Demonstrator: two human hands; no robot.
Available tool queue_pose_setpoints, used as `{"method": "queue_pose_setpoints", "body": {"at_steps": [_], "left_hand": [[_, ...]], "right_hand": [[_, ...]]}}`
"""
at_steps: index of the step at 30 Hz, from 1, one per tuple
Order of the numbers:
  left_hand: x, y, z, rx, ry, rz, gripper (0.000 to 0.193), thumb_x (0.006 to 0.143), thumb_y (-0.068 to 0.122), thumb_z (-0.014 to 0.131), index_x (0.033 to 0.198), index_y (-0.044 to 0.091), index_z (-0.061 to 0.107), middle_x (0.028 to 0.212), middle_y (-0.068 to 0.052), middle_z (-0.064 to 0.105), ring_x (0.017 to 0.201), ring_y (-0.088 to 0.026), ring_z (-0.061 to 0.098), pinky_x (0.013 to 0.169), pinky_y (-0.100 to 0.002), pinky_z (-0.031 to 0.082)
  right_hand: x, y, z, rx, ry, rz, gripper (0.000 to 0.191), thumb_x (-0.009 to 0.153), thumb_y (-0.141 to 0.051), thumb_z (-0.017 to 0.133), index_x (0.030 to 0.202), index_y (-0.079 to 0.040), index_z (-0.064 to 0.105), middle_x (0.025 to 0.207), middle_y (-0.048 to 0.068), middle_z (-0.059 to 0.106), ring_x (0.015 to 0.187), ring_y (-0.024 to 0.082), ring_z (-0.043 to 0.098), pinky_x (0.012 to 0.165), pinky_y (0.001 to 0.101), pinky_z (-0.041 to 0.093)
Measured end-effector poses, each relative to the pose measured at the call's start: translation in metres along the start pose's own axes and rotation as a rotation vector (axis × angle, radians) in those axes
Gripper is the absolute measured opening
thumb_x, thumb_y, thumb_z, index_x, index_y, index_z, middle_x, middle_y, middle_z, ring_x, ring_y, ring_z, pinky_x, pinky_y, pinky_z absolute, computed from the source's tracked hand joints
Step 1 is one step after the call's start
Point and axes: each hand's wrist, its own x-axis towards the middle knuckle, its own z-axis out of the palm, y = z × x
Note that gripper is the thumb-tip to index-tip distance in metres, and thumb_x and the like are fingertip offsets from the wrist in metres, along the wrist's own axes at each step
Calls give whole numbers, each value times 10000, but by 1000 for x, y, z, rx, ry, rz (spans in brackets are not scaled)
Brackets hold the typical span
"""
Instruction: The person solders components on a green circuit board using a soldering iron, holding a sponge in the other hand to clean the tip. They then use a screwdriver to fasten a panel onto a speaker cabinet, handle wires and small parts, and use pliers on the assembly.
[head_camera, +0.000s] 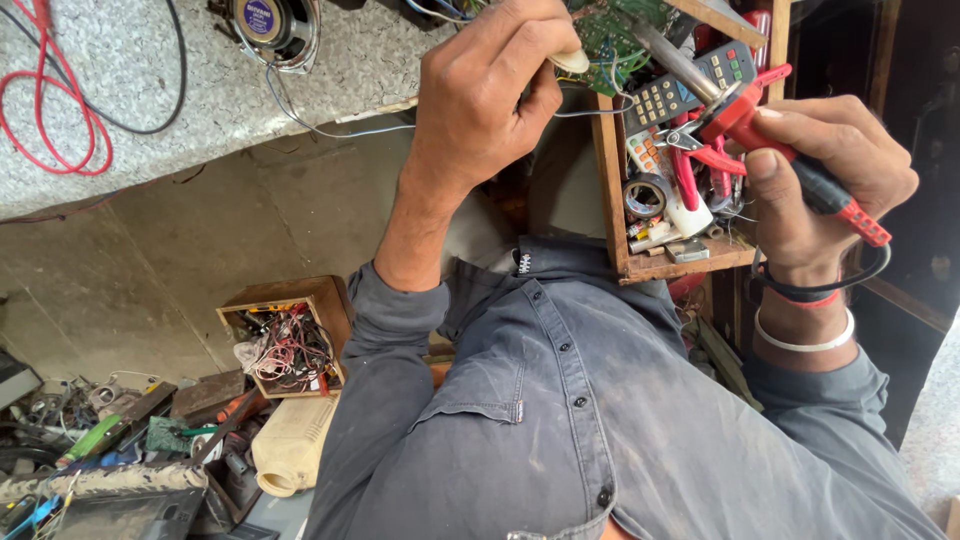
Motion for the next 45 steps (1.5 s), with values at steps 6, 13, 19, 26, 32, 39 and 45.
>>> {"method": "queue_pose_setpoints", "body": {"at_steps": [6,13,19,26,32,39,45], "left_hand": [[9,2,-1,-6,-39,21,310,881,-90,734,1106,89,619,1162,-34,659,1043,-264,693,860,-380,590],[12,1,0,-4,-49,-9,296,875,-96,744,1080,87,635,1126,-32,674,1018,-257,704,842,-378,595],[2,-8,-3,-3,-36,18,307,886,-86,749,1100,94,622,1150,-19,661,1053,-253,697,868,-382,598],[1,-12,-4,-8,-30,42,314,893,-95,748,1108,92,618,1156,-12,657,1046,-243,694,859,-369,598],[2,-12,-3,-4,-28,47,315,895,-98,746,1103,98,614,1157,-6,651,1053,-237,693,867,-369,597],[2,-11,-2,11,-37,59,318,893,-95,744,1105,102,615,1146,1,649,1048,-230,690,849,-365,595],[1,-12,-2,26,-38,61,318,901,-91,747,1111,106,611,1156,3,643,1065,-227,687,836,-354,590]], "right_hand": [[18,-19,2,14,-33,-2,304,1051,-271,793,1180,1,747,1078,167,727,915,201,714,797,260,557],[25,-25,4,27,-47,-10,258,1011,-213,802,1143,0,741,1098,169,728,924,210,723,777,268,570],[22,-16,2,-75,-75,-75,246,1036,-193,828,1149,14,759,1093,182,742,917,231,738,788,281,571],[18,-5,-1,-63,-138,-153,241,1082,-199,819,1180,14,759,1112,182,743,948,222,752,821,269,599],[16,-1,-1,-84,-116,-165,263,1066,-215,844,1155,20,766,1083,188,754,914,227,754,787,276,601],[12,0,-4,-65,-128,-148,258,1079,-220,844,1170,7,762,1106,184,749,936,224,757,804,272,604],[9,1,-4,-72,-112,-130,263,1066,-220,864,1162,5,769,1095,188,756,921,231,757,797,277,599]]}}
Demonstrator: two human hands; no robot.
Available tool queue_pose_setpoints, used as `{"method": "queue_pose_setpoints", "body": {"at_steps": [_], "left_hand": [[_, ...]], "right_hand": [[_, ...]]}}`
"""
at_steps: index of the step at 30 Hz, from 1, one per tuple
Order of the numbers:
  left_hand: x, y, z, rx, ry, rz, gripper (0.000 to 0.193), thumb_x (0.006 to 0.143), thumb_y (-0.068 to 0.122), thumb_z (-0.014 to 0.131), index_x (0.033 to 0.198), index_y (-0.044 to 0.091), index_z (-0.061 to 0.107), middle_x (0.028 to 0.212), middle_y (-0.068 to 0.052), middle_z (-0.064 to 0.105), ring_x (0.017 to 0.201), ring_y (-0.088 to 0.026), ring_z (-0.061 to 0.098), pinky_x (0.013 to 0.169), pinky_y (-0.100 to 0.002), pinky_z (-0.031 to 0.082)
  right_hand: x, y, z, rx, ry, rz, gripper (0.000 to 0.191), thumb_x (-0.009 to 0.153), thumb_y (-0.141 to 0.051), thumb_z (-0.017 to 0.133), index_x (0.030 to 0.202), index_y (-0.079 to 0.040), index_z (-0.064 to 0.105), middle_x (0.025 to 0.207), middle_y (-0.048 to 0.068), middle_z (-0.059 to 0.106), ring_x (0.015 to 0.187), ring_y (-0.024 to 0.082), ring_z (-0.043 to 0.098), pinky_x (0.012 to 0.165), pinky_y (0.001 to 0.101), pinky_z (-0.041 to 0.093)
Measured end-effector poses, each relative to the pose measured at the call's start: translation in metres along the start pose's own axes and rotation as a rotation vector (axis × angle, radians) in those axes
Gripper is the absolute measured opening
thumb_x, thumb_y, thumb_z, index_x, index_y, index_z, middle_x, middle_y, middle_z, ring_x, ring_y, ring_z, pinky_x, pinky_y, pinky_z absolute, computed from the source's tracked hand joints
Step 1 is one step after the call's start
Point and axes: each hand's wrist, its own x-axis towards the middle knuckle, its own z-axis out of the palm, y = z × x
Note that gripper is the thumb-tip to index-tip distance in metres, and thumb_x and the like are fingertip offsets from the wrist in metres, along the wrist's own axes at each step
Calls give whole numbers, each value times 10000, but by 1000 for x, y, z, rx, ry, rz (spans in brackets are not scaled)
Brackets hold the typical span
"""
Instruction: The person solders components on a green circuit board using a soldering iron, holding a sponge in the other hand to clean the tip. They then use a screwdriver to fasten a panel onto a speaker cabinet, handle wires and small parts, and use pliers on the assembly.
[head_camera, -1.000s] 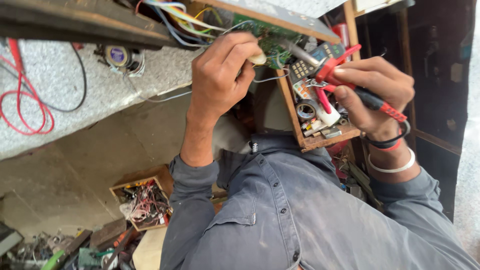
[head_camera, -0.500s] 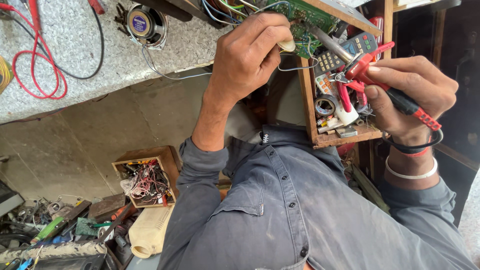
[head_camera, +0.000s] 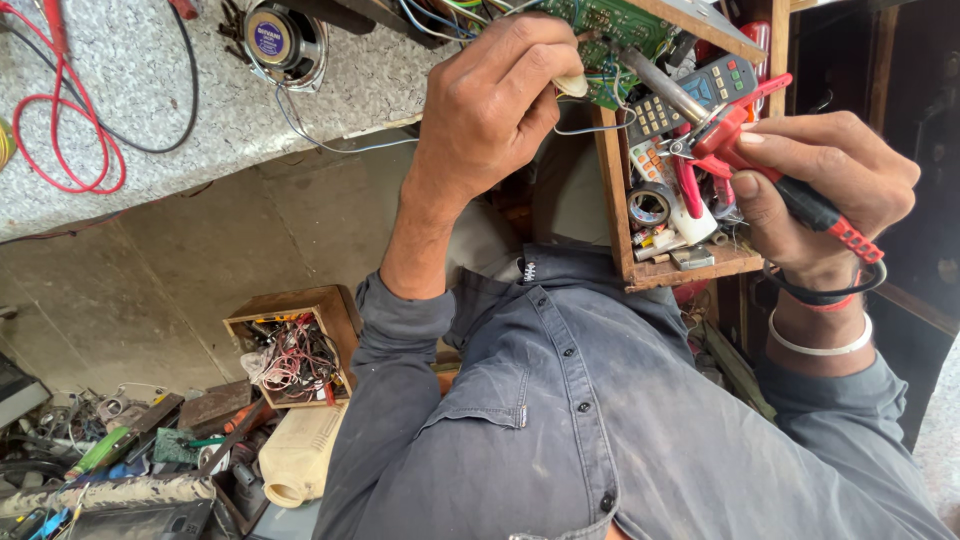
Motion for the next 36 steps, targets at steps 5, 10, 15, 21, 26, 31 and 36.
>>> {"method": "queue_pose_setpoints", "body": {"at_steps": [5,10,15,21,26,31,36], "left_hand": [[1,1,2,-13,18,-20,313,907,-98,747,1099,110,614,1154,10,650,1055,-217,689,852,-364,591],[1,0,2,-9,31,-24,317,899,-97,744,1101,106,610,1160,5,639,1056,-221,686,852,-356,596],[0,0,2,-11,22,-21,322,888,-111,734,1097,99,607,1147,4,635,1021,-227,682,835,-376,585],[1,-3,4,11,40,12,315,898,-105,742,1090,104,607,1139,11,631,1001,-214,683,806,-365,582],[1,-3,5,12,51,12,305,912,-100,743,1088,108,606,1140,15,630,1012,-209,686,817,-362,589],[1,-3,5,15,53,3,315,904,-104,741,1094,110,608,1143,15,633,1019,-208,688,824,-360,592],[1,-3,7,20,56,-13,323,899,-102,742,1101,112,610,1152,18,635,1027,-205,692,832,-352,598]], "right_hand": [[1,1,1,-1,2,-26,257,1070,-216,843,1175,4,764,1107,189,753,943,227,759,816,277,606],[5,0,3,-36,-6,-34,285,1074,-234,866,1171,17,771,1085,187,754,914,222,753,786,276,600],[7,-6,4,-19,-23,-56,250,1092,-212,811,1188,13,759,1116,172,736,971,233,757,832,278,614],[10,-9,4,-18,-31,-35,252,1097,-208,810,1198,17,758,1130,167,726,979,230,753,849,277,616],[10,-8,5,-25,-39,-35,245,1100,-200,814,1197,19,760,1136,176,727,988,231,750,847,279,612],[11,-10,6,-24,-37,-29,258,1102,-216,839,1178,19,763,1121,176,733,972,236,746,824,283,606],[10,-13,9,-53,-21,-23,215,1105,-170,807,1187,21,753,1128,173,727,961,229,739,823,285,596]]}}
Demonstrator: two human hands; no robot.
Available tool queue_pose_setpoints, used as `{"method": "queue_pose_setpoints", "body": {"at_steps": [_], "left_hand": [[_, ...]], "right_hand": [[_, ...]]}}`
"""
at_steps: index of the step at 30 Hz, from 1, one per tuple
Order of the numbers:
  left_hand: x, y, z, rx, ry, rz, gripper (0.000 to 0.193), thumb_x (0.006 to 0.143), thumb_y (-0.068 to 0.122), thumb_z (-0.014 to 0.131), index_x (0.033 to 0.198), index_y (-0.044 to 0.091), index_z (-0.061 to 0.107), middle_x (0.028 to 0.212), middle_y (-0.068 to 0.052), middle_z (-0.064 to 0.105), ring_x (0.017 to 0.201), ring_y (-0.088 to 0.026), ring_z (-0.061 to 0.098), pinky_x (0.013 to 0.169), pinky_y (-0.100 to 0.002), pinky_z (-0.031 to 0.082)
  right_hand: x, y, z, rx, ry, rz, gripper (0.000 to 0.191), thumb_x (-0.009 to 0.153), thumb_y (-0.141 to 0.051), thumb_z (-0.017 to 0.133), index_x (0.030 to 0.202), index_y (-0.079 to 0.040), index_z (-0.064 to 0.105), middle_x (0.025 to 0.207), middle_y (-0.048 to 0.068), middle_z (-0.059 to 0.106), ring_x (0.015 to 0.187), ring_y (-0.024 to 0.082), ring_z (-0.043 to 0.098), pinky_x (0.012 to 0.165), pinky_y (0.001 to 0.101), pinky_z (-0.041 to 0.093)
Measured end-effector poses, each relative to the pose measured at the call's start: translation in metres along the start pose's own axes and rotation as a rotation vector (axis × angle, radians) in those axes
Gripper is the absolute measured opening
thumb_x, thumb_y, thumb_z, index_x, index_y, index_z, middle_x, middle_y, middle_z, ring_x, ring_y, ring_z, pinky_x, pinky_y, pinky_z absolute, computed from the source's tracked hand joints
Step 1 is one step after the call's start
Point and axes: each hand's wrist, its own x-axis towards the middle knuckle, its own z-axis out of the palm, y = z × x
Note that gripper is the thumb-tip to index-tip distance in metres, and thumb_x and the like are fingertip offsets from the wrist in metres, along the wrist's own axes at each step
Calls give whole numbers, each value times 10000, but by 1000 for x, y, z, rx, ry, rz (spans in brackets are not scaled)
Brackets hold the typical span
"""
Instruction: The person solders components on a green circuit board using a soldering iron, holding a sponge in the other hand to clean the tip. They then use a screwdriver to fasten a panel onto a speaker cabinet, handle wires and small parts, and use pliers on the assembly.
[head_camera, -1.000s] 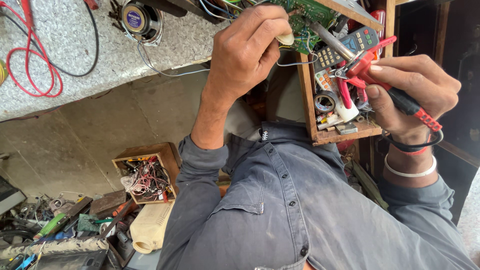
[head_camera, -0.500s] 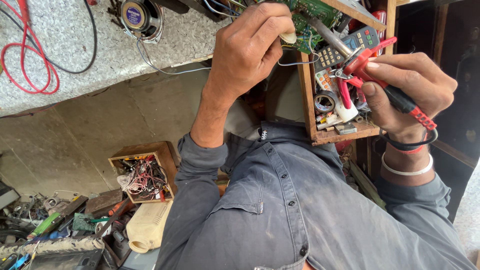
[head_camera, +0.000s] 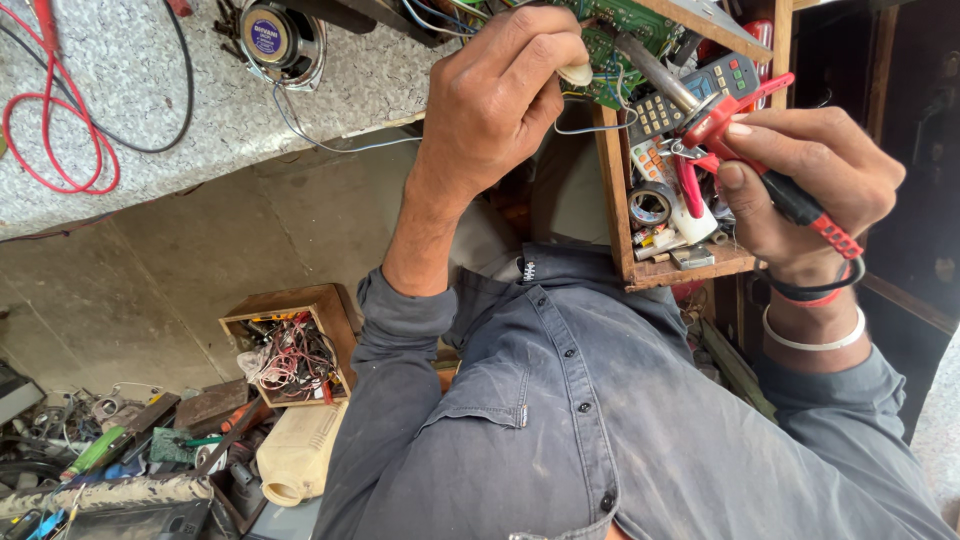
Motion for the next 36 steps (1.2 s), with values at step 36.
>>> {"method": "queue_pose_setpoints", "body": {"at_steps": [36], "left_hand": [[4,10,23,113,-55,-28,314,922,-45,753,1152,107,604,1193,24,619,1029,-197,706,812,-319,610]], "right_hand": [[12,40,-16,23,-9,-97,233,1094,-158,761,1227,34,749,1160,186,730,994,240,696,881,294,550]]}}
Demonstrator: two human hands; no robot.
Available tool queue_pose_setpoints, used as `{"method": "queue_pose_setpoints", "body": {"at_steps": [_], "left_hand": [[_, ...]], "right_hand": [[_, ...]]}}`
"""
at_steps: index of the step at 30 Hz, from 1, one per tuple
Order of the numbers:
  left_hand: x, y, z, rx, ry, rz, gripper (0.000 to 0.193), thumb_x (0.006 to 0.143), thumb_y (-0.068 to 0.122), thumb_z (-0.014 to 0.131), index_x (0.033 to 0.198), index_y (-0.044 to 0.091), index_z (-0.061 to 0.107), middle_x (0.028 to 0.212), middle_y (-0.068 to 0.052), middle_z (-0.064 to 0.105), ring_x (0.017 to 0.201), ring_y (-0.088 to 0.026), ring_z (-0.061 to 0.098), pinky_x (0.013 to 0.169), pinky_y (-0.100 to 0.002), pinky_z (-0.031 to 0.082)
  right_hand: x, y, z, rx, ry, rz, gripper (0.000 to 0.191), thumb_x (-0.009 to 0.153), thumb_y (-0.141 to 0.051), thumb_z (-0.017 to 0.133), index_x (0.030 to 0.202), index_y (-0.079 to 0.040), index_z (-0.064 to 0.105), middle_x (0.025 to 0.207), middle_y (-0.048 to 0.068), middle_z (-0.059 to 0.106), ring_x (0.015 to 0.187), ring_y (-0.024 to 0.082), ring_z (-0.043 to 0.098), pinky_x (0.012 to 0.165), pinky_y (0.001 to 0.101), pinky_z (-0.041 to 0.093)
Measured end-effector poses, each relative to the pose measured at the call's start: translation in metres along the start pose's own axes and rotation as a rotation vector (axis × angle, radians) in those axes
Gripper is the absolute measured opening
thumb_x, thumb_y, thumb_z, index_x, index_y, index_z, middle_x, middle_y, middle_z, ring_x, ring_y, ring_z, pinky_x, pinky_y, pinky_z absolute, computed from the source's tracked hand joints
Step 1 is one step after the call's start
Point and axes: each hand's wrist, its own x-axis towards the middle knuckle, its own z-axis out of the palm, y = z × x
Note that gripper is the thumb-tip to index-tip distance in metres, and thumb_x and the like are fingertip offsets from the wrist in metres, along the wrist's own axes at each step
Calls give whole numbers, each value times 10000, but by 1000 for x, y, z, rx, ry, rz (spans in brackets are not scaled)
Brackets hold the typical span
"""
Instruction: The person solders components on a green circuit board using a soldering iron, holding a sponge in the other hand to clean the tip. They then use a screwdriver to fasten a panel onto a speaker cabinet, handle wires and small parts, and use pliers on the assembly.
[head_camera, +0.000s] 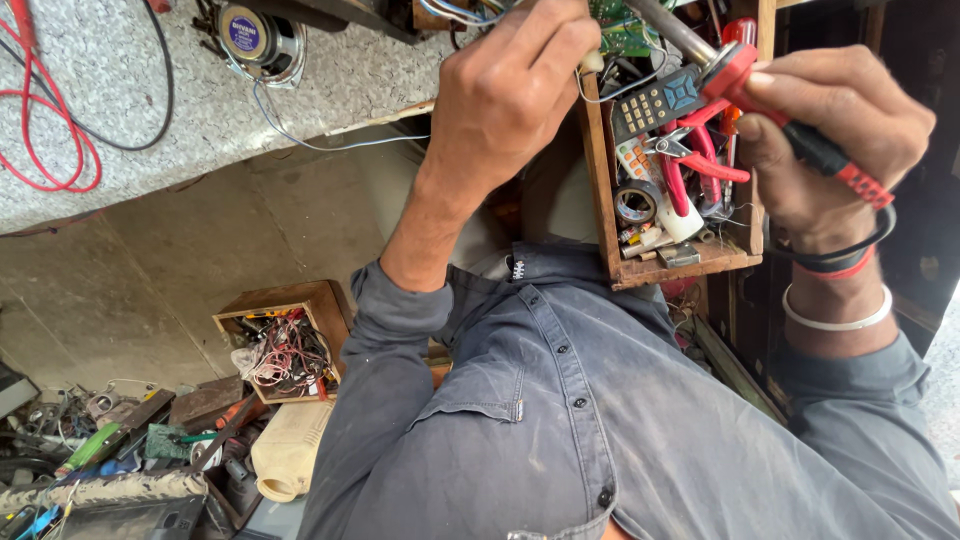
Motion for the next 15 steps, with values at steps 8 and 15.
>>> {"method": "queue_pose_setpoints", "body": {"at_steps": [8,15], "left_hand": [[10,4,-9,-45,-4,52,329,910,-28,780,1152,103,600,1173,-10,635,1030,-232,706,842,-359,605],[11,6,0,-103,26,41,341,932,-71,764,1182,99,606,1217,5,620,1099,-221,697,855,-334,601]], "right_hand": [[-22,15,-12,144,46,131,340,1120,-296,798,1179,36,756,1094,172,748,908,231,719,796,268,553],[-46,23,-16,147,141,201,407,1119,-358,821,1154,40,747,1089,189,751,844,212,679,751,257,517]]}}
